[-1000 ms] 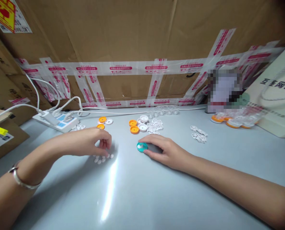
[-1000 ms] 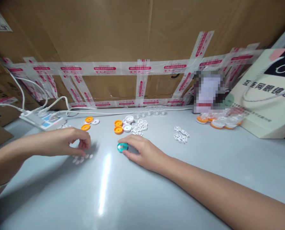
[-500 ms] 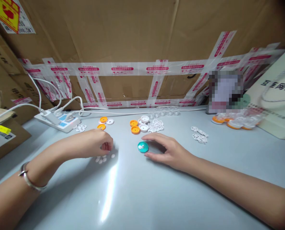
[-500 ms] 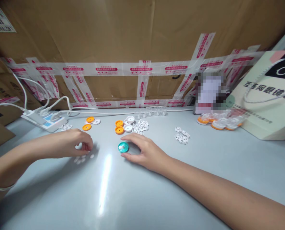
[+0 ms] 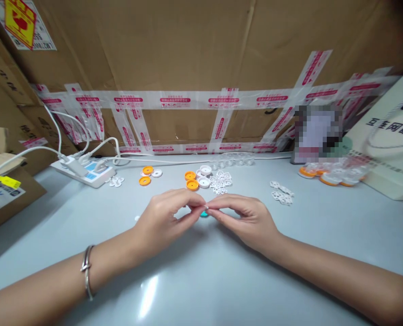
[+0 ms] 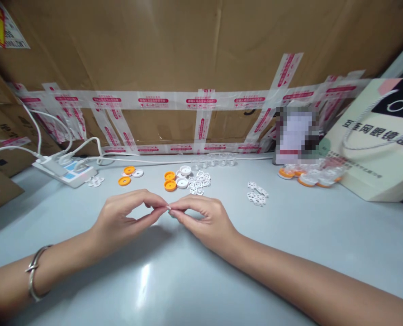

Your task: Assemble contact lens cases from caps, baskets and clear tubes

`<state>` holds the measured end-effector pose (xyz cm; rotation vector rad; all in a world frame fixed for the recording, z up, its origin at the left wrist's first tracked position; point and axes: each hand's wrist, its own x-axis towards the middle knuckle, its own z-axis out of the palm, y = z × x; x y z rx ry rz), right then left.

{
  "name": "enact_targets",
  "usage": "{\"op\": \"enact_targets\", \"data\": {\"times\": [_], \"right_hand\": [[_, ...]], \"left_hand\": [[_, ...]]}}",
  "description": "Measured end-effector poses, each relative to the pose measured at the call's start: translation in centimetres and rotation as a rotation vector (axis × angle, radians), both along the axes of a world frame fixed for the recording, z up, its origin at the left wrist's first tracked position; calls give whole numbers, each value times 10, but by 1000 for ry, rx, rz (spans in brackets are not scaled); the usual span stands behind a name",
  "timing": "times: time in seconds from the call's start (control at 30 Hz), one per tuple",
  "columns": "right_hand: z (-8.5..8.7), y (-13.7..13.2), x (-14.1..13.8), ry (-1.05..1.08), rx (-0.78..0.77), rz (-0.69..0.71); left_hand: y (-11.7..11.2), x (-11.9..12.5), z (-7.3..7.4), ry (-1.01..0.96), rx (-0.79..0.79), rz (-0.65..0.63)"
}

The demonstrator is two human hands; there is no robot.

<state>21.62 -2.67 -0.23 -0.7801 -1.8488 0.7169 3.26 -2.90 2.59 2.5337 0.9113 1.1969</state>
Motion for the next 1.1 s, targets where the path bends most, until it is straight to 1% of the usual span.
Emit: {"op": "enact_targets", "data": {"times": [0.23,0.37,0.47,0.53,0.63,0.7,0.8,0.93,1.1], "right_hand": [[2,0,0,0,49,-51],[3,-1,-1,-5,50,-49],[2,4,3,-53,73,-60],[0,12,10,-136,146,-44],[-5,24,20,-365,304,5],[-8,29,23,-512,405,19],[-10,31,24,-646,547,13],[-9,28,21,-766,694,-6],[-3,26,22,-879,806,16]], "left_hand": [[-3,2,-5,-20,41,21],[-2,3,-9,-37,131,15],[4,0,-11,29,183,-3],[10,-4,-13,131,226,-15],[18,-11,-16,285,266,-26],[22,-15,-19,362,261,-27],[24,-17,-24,449,244,-15],[24,-16,-29,521,211,-8],[23,-15,-28,524,208,4]]}}
